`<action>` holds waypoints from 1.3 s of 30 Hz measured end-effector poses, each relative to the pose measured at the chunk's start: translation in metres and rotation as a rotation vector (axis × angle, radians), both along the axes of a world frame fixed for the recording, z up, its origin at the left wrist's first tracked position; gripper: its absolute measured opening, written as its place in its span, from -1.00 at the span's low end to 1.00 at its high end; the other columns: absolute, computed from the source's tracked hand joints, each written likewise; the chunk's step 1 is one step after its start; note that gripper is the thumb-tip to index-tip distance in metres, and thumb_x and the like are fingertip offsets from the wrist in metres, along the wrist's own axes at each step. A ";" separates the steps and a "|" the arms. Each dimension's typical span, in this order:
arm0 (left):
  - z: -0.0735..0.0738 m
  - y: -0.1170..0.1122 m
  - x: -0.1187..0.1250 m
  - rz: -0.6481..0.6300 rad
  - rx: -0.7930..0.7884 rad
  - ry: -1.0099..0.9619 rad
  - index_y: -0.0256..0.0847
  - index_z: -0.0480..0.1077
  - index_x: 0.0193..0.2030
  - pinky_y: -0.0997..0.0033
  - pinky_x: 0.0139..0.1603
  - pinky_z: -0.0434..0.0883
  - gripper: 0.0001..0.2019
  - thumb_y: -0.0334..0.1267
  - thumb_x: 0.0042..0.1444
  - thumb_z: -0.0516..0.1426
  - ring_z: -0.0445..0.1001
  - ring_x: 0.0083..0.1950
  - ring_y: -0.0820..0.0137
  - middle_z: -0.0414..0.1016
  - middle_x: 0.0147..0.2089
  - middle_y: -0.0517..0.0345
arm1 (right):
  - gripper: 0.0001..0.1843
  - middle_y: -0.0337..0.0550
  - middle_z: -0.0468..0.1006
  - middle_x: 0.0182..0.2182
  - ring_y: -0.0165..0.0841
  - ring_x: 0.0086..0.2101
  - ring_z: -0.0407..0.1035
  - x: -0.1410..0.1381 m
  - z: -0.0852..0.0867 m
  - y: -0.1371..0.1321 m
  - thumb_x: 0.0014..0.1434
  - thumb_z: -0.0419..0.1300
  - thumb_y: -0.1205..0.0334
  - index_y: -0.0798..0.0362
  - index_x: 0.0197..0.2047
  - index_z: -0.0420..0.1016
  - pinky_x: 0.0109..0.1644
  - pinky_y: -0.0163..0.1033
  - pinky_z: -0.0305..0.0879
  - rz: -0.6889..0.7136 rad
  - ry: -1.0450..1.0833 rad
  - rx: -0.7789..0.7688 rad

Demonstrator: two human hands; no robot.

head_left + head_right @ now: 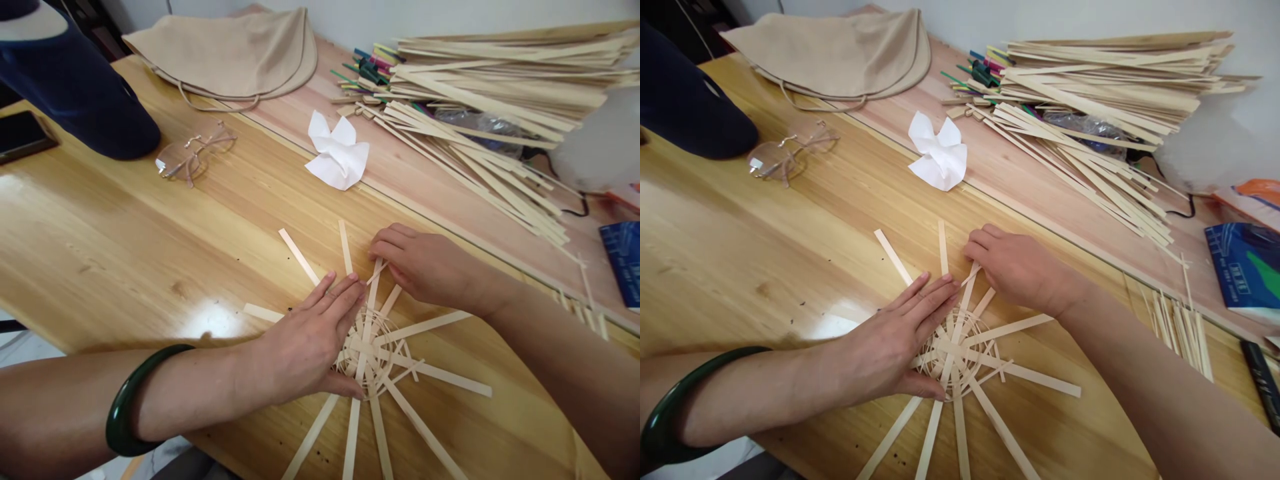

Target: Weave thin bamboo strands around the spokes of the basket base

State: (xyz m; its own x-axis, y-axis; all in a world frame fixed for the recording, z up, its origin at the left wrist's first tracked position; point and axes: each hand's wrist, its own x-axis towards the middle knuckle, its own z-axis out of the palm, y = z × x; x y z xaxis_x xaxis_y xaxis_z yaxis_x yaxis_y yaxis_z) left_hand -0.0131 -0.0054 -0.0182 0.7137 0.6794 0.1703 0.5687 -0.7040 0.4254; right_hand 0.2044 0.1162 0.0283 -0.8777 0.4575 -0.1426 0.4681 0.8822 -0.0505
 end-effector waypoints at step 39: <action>-0.001 0.000 0.000 0.013 0.025 -0.019 -0.67 0.09 0.35 0.01 0.51 -0.10 0.16 0.41 -0.07 0.19 0.03 0.47 -0.08 0.15 0.39 -0.42 | -0.86 -0.22 0.53 -0.42 -0.35 -0.41 0.36 -0.001 0.015 0.003 0.15 0.07 0.25 0.02 -0.33 0.45 -0.30 -0.24 0.26 -0.273 0.137 -0.404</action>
